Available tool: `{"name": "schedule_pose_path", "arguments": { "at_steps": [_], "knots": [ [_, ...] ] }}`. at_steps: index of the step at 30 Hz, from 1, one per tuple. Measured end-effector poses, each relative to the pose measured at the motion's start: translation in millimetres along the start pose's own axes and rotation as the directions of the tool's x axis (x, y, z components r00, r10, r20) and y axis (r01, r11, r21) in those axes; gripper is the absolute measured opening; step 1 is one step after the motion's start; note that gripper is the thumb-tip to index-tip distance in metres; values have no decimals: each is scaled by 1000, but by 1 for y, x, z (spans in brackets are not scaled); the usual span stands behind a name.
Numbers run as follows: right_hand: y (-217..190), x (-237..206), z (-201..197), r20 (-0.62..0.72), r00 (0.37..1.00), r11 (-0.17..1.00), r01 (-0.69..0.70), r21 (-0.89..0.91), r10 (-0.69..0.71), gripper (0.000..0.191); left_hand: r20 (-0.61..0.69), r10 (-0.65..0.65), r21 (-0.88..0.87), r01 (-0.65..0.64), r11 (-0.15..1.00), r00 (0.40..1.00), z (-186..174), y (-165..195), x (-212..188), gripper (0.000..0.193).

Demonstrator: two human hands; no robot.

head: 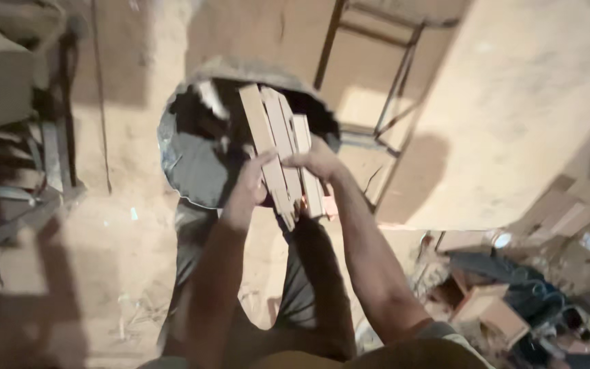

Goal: The person cuts narrow wooden strips into shorter pieces on a table saw, pushing each strip along the fence and past the blade. They stack the cut pieces on the side table, gather the stack, and continue cutting more strips.

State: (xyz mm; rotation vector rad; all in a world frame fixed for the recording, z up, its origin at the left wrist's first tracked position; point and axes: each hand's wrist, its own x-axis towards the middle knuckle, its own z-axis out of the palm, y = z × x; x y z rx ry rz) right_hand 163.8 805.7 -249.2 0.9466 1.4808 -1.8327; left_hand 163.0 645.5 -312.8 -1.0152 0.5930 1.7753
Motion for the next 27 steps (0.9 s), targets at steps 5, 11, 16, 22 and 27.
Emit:
{"name": "schedule_pose_path", "arguments": {
  "at_steps": [5,11,16,22,27],
  "knots": [
    [2,-90,-18,16,998,997,65,32,-65,64,-86,-9,142,21,990,996,41,-47,-64,45],
    [29,-210,-12,44,972,948,216,234,-232,52,195,388,410,-435,802,901,45,-105,-151,47],
    [51,-300,35,25,911,869,385,309,-412,32,534,612,472,-806,356,583,47,-108,-255,94],
    [50,-384,160,80,883,875,441,201,-463,50,451,462,380,-632,675,764,-1,-69,-414,107],
    [46,-400,281,296,837,879,476,24,-461,66,628,438,197,-676,710,643,-90,-29,-528,83]
  ]
}}
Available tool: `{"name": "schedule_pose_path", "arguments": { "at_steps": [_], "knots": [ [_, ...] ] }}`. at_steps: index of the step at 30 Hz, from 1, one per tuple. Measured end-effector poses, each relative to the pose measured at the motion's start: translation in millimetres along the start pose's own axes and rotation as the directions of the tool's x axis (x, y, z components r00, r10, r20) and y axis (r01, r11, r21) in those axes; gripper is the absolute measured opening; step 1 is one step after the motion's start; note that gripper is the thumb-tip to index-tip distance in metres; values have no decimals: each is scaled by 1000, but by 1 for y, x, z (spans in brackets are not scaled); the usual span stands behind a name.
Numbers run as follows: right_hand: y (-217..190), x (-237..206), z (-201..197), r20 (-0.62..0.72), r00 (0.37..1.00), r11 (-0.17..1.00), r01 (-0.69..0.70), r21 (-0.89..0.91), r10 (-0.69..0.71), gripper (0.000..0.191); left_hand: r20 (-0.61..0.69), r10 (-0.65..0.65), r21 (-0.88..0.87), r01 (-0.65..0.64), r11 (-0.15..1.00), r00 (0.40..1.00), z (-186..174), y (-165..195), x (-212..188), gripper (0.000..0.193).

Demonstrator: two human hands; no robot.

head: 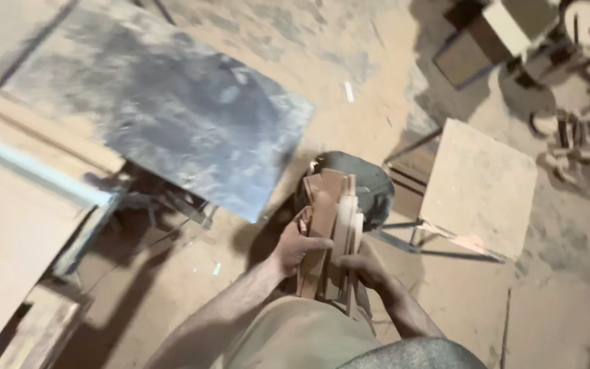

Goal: The person cuts narrow wooden strips into shorter pieces on a table saw, pushing each strip along the fence and past the blade. They stack the cut pieces on the side table, gather the stack, and continue cutting more strips.

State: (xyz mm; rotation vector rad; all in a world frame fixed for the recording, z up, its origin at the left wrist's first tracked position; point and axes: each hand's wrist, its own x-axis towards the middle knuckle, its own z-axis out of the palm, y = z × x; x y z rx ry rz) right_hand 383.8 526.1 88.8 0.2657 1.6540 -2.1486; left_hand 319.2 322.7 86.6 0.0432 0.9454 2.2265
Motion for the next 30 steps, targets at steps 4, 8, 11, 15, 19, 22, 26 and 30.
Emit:
{"name": "schedule_pose_path", "arguments": {
  "at_steps": [4,8,11,15,19,22,26,30],
  "knots": [
    [0,37,71,128,991,997,37,74,-46,78,-179,94,68,-83,994,979,-35,52,-54,85],
    [-33,82,111,33,985,917,171,-359,-171,90,-204,376,344,-293,892,904,-47,105,-71,100],
    [-69,122,127,194,907,816,421,-396,-373,95,60,636,592,-541,598,769,-46,149,-67,115],
    [-108,188,131,506,613,597,772,-219,-607,92,-68,551,562,-424,710,831,-57,195,-44,122],
    [-102,249,133,478,625,595,768,-236,-617,91,-6,550,612,-432,662,835,-91,210,-10,135],
    [-78,276,129,396,657,649,740,-178,-641,90,73,565,417,-540,731,822,-123,203,15,138],
    [-53,291,113,474,596,424,800,-425,-648,86,67,497,439,-474,764,865,-160,191,36,131],
    [-45,298,102,403,871,922,361,-138,-281,86,114,550,616,-494,614,827,-179,190,45,115]
  ]
}}
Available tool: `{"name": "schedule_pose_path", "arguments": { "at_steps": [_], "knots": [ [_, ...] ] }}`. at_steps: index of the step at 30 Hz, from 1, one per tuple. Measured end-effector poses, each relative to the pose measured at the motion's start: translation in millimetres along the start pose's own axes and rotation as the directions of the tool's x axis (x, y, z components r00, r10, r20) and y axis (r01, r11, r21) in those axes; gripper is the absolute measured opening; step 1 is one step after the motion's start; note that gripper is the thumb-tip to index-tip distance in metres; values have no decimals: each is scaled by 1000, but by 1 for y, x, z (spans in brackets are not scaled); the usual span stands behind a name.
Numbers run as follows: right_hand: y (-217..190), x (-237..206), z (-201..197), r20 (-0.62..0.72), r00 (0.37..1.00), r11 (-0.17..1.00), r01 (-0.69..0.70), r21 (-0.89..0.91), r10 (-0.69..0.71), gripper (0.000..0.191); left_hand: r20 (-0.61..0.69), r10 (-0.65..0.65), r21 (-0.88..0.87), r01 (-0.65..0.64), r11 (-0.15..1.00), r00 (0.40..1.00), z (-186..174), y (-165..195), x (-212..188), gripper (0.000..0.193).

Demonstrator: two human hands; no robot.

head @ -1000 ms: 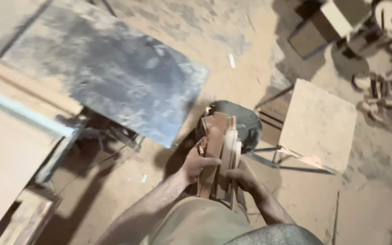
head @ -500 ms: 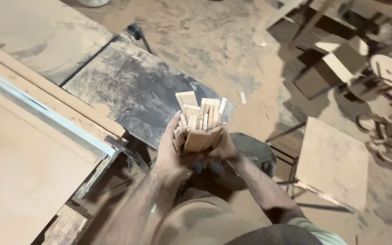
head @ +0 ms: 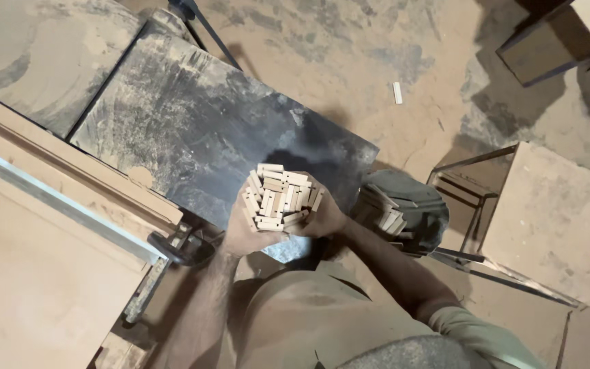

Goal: The person cuts narrow wooden strips into shorter pieces on a table saw, pushing each strip along the fence and past the blade. They stack the cut pieces on the side table, gather the stack, and continue cutting more strips.

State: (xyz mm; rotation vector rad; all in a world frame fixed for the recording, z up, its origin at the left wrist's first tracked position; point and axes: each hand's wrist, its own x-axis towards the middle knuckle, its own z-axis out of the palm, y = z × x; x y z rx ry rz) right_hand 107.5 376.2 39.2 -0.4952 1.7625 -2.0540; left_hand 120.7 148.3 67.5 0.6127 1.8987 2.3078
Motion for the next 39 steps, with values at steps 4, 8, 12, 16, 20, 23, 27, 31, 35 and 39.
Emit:
{"name": "schedule_pose_path", "arguments": {
  "at_steps": [4,8,12,16,20,23,27,31,35,39],
  "knots": [
    [-1,6,-1,-9,995,992,104,76,-103,90,0,26,166,-26,986,1000,-8,-1,6,92],
    [-8,12,-1,-39,940,913,319,-256,-339,90,-26,-25,-24,24,999,999,-11,0,10,84],
    [-14,14,1,-32,967,934,237,-268,-254,68,-40,-26,-89,22,996,999,-12,0,10,84],
    [-17,18,10,-1,943,730,257,-633,-333,56,-22,11,59,-9,998,1000,-17,1,7,74],
    [-30,14,16,-55,946,862,267,-431,-321,62,-20,-22,85,23,996,1000,-22,2,4,75],
    [-43,9,18,-61,960,939,253,-234,-274,69,-9,-138,39,139,990,990,-23,7,5,72],
    [-47,12,20,-43,982,957,168,-237,-183,67,46,-105,-48,107,993,993,-20,22,10,80],
    [-34,15,26,43,963,882,262,-393,-267,56,69,72,358,-92,929,995,-15,40,15,80],
    [-24,14,26,-36,962,906,241,-347,-270,77,-28,-54,95,56,994,998,-13,38,13,92],
    [-22,25,15,-163,986,979,-58,-194,27,92,-233,-171,145,208,967,957,-12,0,8,98]
  ]
}}
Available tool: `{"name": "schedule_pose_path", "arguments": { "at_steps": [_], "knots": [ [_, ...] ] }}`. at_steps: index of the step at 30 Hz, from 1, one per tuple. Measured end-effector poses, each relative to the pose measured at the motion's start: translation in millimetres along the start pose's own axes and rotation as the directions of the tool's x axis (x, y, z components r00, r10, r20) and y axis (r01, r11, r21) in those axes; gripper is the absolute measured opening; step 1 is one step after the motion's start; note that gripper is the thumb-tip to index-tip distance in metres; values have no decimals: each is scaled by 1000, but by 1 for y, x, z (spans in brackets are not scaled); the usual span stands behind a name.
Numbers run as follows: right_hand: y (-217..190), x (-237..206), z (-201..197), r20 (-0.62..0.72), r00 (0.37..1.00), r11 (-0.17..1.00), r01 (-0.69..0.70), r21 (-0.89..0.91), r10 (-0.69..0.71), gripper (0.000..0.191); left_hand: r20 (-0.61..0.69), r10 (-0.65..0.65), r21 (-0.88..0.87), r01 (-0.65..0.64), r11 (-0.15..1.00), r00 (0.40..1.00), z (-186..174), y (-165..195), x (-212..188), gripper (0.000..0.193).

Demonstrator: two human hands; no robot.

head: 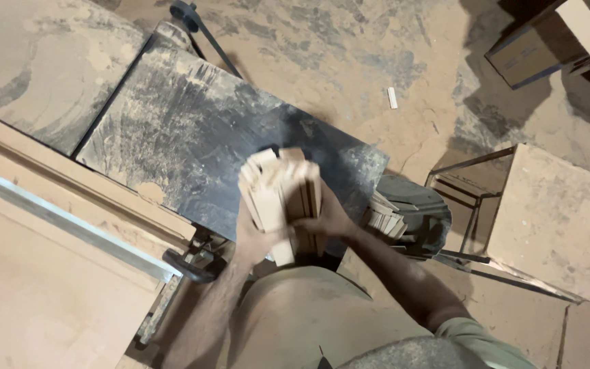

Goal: The person cuts narrow wooden strips into shorter pieces on a table saw, pushing each strip along the fence and past the blade. They stack the cut pieces on the side table, gather the stack, and continue cutting more strips.

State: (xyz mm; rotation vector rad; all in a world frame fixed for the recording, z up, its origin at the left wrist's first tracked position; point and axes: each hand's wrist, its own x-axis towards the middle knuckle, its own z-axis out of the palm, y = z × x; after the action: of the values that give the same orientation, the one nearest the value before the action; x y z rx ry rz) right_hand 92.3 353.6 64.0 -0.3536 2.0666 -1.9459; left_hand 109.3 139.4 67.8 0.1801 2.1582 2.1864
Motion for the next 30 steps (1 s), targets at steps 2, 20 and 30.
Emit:
{"name": "schedule_pose_path", "arguments": {
  "at_steps": [2,20,30],
  "knots": [
    [1,13,-2,8,988,986,-154,65,154,96,-109,-151,-36,148,988,982,5,-25,4,86],
    [-17,41,-11,-113,916,883,-402,-244,385,79,-244,-380,-237,325,916,892,18,10,16,60],
    [4,27,-19,-175,877,765,-477,-432,448,90,-313,-381,-56,383,922,870,20,3,16,75]
  ]
}}
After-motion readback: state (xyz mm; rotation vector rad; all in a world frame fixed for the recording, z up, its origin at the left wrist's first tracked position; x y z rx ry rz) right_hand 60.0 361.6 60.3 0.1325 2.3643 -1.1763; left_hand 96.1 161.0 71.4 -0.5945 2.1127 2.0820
